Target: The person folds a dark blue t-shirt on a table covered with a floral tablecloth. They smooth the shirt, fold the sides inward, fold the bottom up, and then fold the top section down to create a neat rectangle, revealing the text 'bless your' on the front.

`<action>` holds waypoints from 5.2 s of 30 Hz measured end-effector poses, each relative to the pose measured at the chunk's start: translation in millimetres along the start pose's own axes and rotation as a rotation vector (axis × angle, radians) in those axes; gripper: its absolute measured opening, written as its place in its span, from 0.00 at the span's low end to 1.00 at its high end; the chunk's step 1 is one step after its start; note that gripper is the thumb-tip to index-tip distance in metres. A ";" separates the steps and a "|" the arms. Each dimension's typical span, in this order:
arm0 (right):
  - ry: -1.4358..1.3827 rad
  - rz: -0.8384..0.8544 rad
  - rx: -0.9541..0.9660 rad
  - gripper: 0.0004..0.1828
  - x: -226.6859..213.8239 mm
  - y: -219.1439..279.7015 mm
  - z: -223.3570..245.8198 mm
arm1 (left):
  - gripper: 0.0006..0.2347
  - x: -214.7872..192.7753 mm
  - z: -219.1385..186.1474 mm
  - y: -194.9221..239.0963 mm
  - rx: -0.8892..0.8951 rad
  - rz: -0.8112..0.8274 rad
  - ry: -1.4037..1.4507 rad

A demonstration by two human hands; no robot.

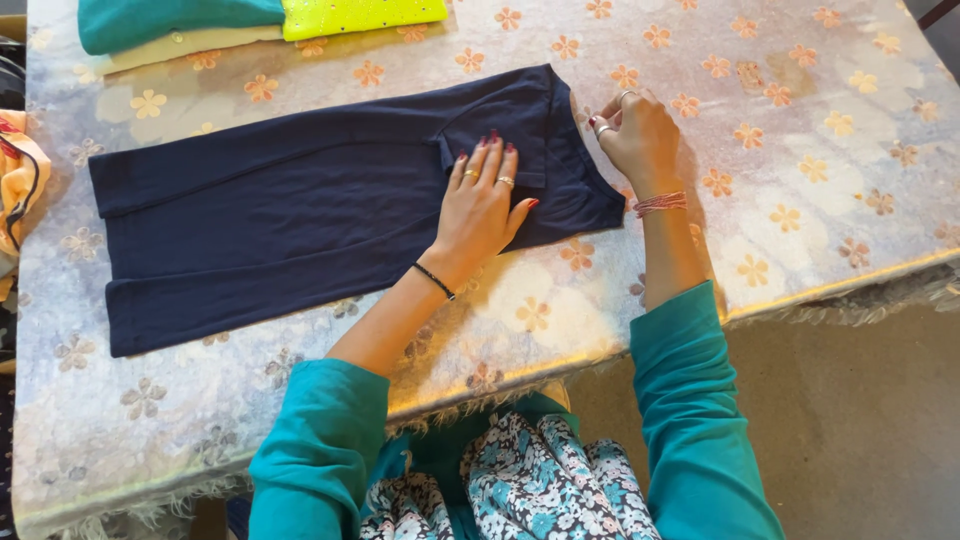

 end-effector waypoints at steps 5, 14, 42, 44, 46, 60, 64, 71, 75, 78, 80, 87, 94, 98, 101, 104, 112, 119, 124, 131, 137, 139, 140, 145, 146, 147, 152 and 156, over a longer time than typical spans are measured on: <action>0.018 -0.005 -0.021 0.10 1.0 0.2 -0.1 | 0.39 4.4 3.5 4.1 -0.215 0.100 -0.114; -0.006 0.046 0.071 0.12 3.0 -2.6 -0.9 | 0.41 -1.5 4.4 4.8 -0.132 0.113 -0.156; -0.273 0.068 0.080 0.14 27.2 -16.4 -28.8 | 0.18 102.1 46.7 -175.3 -0.409 0.119 -0.066; -0.279 0.081 0.090 0.14 27.3 -18.8 -25.6 | 0.13 129.4 56.9 -185.3 -0.380 0.118 -0.082; -0.277 0.103 0.107 0.14 25.6 -15.5 -23.5 | 0.09 145.1 57.6 -185.7 -0.355 0.125 -0.088; -0.206 0.469 0.261 0.22 -19.1 21.4 -1.6 | 0.17 53.7 30.6 -123.6 -0.265 0.139 0.243; -0.097 0.500 0.268 0.28 -39.2 48.8 17.6 | 0.27 65.9 35.9 -111.0 -0.241 0.132 0.121; -0.257 0.512 0.390 0.35 -49.4 86.4 13.0 | 0.30 95.9 37.0 -117.9 -0.191 0.147 -0.042; -0.338 0.474 0.451 0.32 -57.1 91.1 15.0 | 0.28 51.2 8.4 -140.6 -0.342 0.065 -0.064; -0.168 0.491 0.532 0.28 -59.4 93.6 22.9 | 0.32 54.4 -1.5 -154.9 -0.442 0.118 -0.108; -0.094 0.500 0.491 0.27 -58.9 94.0 26.7 | 0.28 97.1 6.7 -161.8 -0.464 0.144 -0.143; -0.138 0.287 0.041 0.18 -33.1 92.5 22.5 | 0.14 115.4 48.1 -165.2 -0.493 -0.023 0.145; -0.315 0.044 -0.217 0.10 -45.4 143.9 163.0 | 0.16 130.7 172.9 -105.9 -0.521 -0.259 0.914; -0.106 0.117 -0.483 0.14 -25.9 177.5 214.9 | 0.12 107.4 189.7 -53.5 -0.949 0.031 1.943; -0.083 0.127 -0.572 0.15 -25.7 192.1 219.3 | 0.15 107.3 185.4 -48.3 -1.023 0.073 2.096; -0.136 0.074 -0.579 0.15 -38.7 197.4 200.1 | 0.18 106.8 181.8 -52.8 -1.006 0.083 2.027; 0.019 -0.022 -0.405 0.14 -50.8 184.4 145.0 | 0.20 109.3 186.2 -52.9 -1.031 0.121 2.064; 0.064 0.020 -0.556 0.18 -51.1 165.3 175.8 | 0.18 104.2 184.5 -51.9 -0.963 0.172 2.003; 0.152 0.076 -0.632 0.18 -37.8 157.0 179.9 | 0.20 106.8 184.7 -52.6 -0.949 0.176 2.026; 0.248 0.026 -0.726 0.16 -26.5 160.0 176.6 | 0.27 117.2 184.9 -60.4 -1.033 0.176 1.850; 0.150 -0.016 -0.749 0.09 -28.4 159.6 173.5 | 0.20 87.5 166.6 -83.2 -1.039 0.123 1.486; 0.120 -0.021 -0.760 0.08 -31.3 158.5 176.4 | 0.17 74.1 162.2 -91.4 -0.986 0.121 1.369; 0.108 -0.038 -0.773 0.08 -33.3 159.1 179.7 | 0.14 66.0 163.6 -94.3 -0.924 0.065 1.306; 0.014 -0.062 -0.848 0.09 -46.2 159.1 219.5 | 0.09 5.4 176.6 -93.9 -0.746 -0.099 1.270; -0.017 -0.060 -0.872 0.08 -45.9 158.5 234.3 | 0.10 -19.9 186.6 -85.9 -0.779 -0.108 1.036; -0.048 -0.058 -0.896 0.08 -45.9 158.3 249.7 | 0.11 -46.4 195.5 -77.8 -0.811 -0.113 0.802; -0.178 -0.011 -1.025 0.07 -27.3 164.1 338.7 | 0.14 -75.6 288.7 -35.5 -0.633 -0.309 0.786; -0.228 0.071 -1.179 0.06 15.0 181.8 398.4 | 0.16 -110.7 361.5 31.4 -0.586 -0.408 0.832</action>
Point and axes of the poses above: each hand's wrist, its own y-axis away from the middle knuckle, its own x-axis out of the palm, z = x × y, the point moved 6 cm from there along -y, towards the middle knuckle, and after that the axes turned 4 degrees about -y, right-handed, at the moved point
